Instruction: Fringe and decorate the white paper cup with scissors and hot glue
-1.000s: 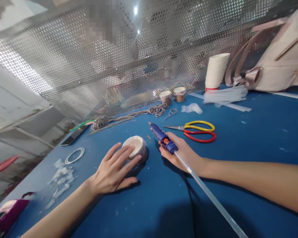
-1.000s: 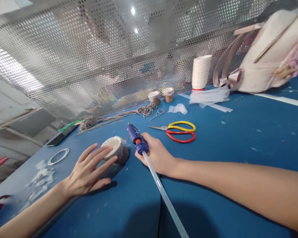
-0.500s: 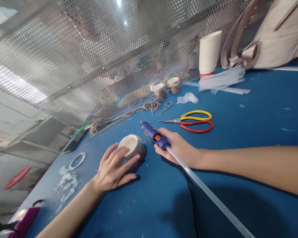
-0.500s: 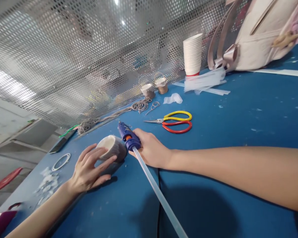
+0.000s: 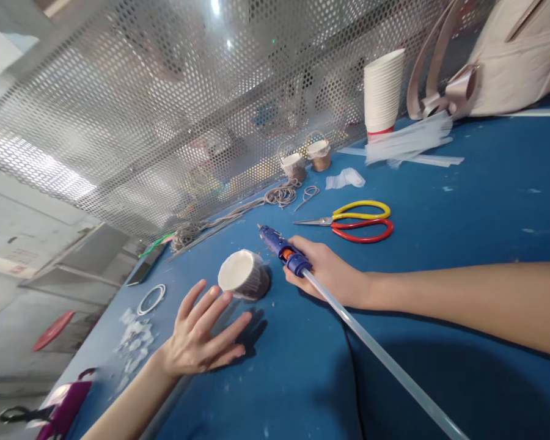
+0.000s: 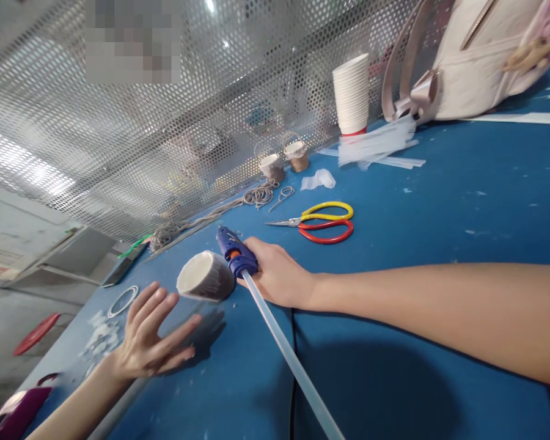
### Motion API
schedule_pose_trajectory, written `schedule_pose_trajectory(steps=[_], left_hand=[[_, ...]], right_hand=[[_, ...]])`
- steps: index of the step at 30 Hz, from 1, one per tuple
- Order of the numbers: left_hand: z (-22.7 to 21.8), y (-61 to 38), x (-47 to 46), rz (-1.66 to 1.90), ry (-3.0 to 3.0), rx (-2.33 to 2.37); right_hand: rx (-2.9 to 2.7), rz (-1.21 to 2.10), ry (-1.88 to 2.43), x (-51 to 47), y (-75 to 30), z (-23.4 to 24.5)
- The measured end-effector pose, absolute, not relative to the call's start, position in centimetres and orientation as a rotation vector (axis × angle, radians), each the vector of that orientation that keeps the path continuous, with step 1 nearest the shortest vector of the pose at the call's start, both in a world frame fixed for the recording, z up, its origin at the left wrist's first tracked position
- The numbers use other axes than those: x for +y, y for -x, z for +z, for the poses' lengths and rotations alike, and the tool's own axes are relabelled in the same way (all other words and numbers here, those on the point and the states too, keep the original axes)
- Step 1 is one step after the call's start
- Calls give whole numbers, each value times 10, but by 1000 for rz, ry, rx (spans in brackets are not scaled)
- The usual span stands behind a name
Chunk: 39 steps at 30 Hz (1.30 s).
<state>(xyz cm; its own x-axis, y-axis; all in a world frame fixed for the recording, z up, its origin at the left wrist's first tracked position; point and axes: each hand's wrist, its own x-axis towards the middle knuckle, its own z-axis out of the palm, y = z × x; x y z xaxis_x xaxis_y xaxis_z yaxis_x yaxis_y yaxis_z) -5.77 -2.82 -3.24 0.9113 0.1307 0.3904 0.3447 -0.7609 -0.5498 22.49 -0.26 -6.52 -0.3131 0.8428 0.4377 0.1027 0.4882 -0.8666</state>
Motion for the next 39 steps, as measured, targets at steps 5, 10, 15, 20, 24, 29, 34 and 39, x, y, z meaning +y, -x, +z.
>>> schedule_pose_trajectory(steps=[5,10,15,20,24,29,34,39], left_hand=[[-12,49,-50,-564,2403,-329],[-5,44,-60,-467,2449,-511],[-18,32,-66,-496,2691,-836],[-24,-2,-72,-4,2993,-845],[-33,-9,-76,193,2986,-843],[-50,57,-86,147,2697,-1181],[-57,150,-84,51,2168,-1525],[-41,108,-98,-183,2299,-1387]], right_hand=[[-1734,913,801,-2,-225,-65],[-1746,876,789,-3,-226,-68],[-1743,854,789,-4,-226,-67],[-1750,836,789,-4,-226,-67],[-1757,814,793,-4,-228,-68],[-1770,865,779,-5,-229,-67],[-1786,883,793,-5,-226,-66],[-1794,870,801,-4,-226,-65]])
